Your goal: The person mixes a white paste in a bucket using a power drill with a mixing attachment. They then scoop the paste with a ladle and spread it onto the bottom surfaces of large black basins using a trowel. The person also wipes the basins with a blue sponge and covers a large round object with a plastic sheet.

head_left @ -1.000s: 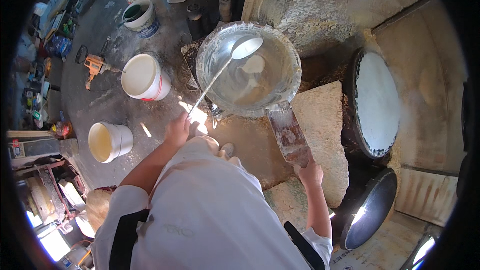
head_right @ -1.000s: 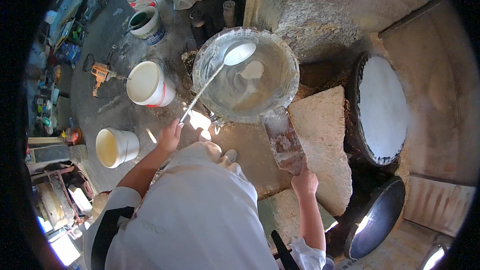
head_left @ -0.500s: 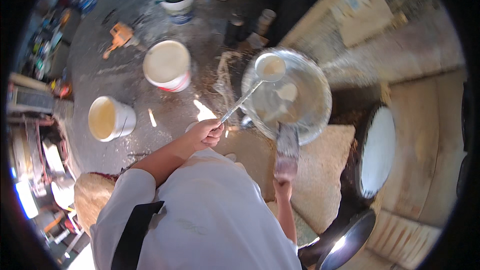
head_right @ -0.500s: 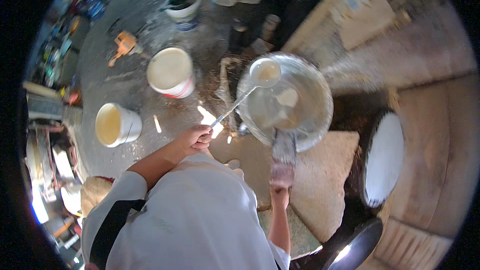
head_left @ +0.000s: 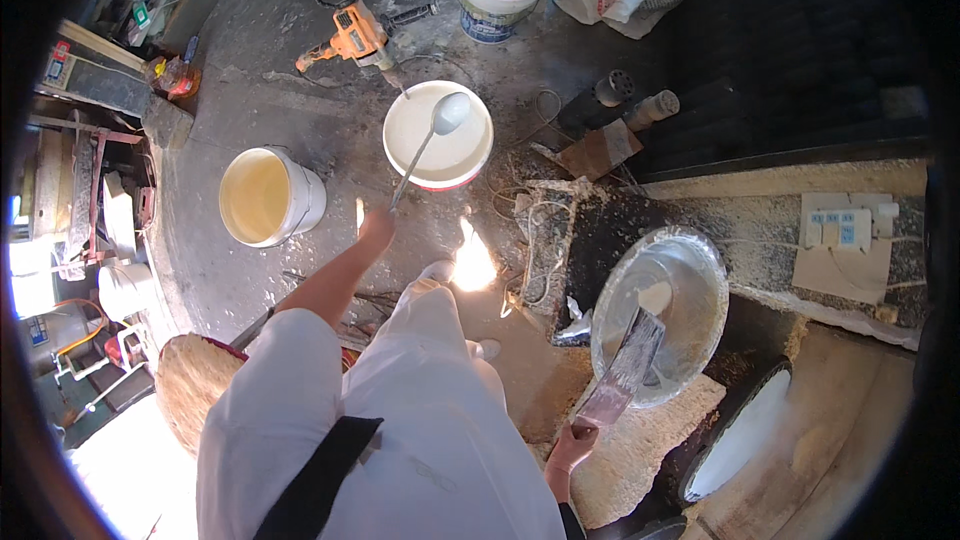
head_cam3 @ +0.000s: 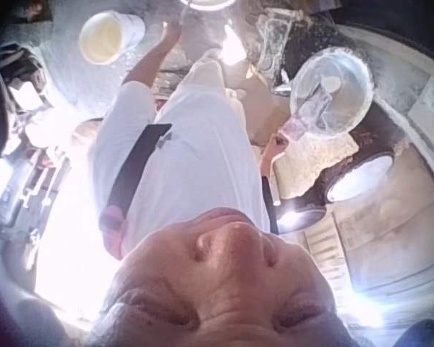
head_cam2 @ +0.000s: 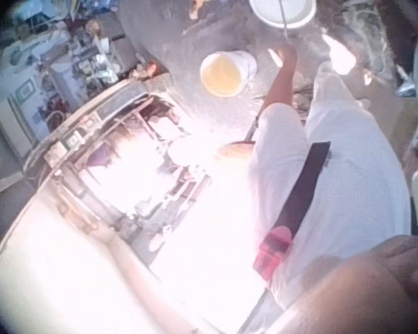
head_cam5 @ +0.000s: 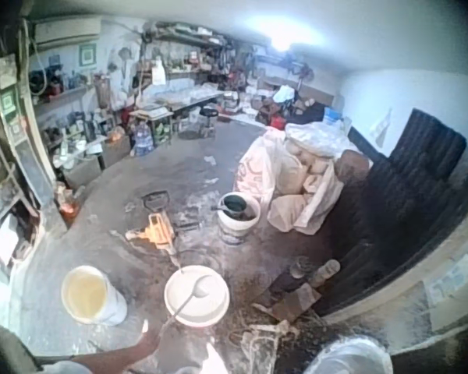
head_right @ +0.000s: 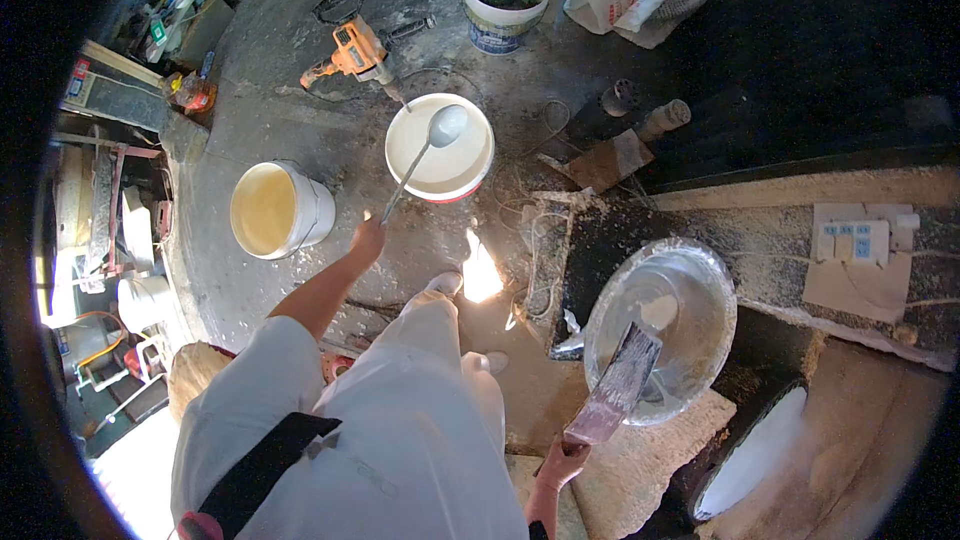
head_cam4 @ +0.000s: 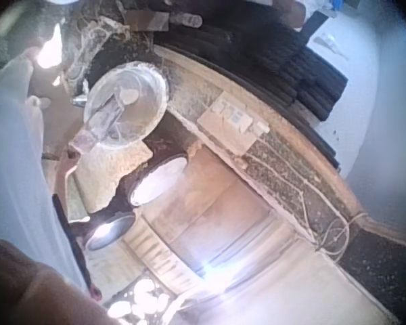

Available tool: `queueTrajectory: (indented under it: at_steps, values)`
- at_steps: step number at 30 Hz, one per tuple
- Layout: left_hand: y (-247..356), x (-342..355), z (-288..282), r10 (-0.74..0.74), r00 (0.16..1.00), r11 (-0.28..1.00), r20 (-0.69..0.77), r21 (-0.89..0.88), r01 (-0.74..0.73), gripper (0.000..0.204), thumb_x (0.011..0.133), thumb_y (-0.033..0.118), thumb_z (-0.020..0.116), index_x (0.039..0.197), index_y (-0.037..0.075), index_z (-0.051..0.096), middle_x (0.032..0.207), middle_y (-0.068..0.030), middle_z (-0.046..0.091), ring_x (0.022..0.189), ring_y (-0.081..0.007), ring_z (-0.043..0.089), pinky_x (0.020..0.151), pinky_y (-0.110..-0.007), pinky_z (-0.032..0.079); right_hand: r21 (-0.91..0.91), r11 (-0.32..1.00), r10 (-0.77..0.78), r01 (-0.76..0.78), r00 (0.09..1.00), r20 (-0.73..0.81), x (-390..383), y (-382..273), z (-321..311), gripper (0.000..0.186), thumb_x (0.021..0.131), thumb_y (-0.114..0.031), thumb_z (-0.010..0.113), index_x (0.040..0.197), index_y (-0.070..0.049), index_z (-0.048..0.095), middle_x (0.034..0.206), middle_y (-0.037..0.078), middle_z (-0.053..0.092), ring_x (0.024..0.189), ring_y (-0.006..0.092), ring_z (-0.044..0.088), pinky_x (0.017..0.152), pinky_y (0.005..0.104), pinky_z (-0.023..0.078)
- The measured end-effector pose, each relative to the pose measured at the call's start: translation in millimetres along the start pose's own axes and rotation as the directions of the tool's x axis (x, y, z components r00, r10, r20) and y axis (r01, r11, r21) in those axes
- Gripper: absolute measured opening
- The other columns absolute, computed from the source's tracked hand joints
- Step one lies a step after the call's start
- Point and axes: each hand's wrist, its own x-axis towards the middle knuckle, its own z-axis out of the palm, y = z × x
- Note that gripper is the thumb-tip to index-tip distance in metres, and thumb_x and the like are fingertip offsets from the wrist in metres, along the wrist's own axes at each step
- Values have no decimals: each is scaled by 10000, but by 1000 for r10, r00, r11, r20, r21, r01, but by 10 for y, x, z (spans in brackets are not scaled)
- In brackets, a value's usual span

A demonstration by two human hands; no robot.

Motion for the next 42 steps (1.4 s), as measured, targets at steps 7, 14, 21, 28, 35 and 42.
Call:
queueTrajectory:
  at_steps: [7,14,21,28,35,42]
  values:
    - [26,587,351,-97,995,992,-4,-81,96,245,801,239,448,987,120,555,962,-188,573,920,-377,535,777,-472,419,91,993,64,-70,996,64,-262,-652,418,267,611,9,680,778,-12,473,683,11,487,593,90,436,538,230,392]
    - [-94,682,728,-69,953,822,294,-525,222,215,855,268,414,793,89,516,611,-83,512,490,-216,505,416,-359,389,69,980,176,-186,975,134,-384,-947,506,291,632,47,657,839,-28,467,655,12,497,502,88,453,446,220,388]
    - [-235,396,523,258,721,312,643,-762,567,291,904,263,367,664,106,413,437,51,268,307,-59,223,281,-216,169,72,979,184,-193,976,117,-387,-895,453,299,629,45,663,845,-14,465,647,15,493,527,96,459,467,228,390]
    - [-237,91,-115,252,753,279,608,-791,545,263,901,256,382,694,99,422,439,50,270,313,-55,217,291,-205,165,151,988,7,-32,986,164,-137,-773,636,285,624,45,661,837,-17,482,688,9,510,597,87,477,542,225,397]
    - [-135,-213,-1214,262,757,366,599,-787,496,210,904,216,383,744,85,423,461,48,276,324,-49,208,298,-203,159,227,971,-150,73,928,342,202,-978,1272,320,606,34,671,877,-16,507,709,24,552,630,104,516,579,243,428]
    - [297,-784,-2430,276,743,465,610,-761,452,221,908,208,373,754,65,440,466,57,266,330,-40,200,303,-197,153,-344,824,-208,449,806,554,533,-1476,2187,578,629,-354,645,1120,-118,453,860,195,601,788,363,581,692,435,462]
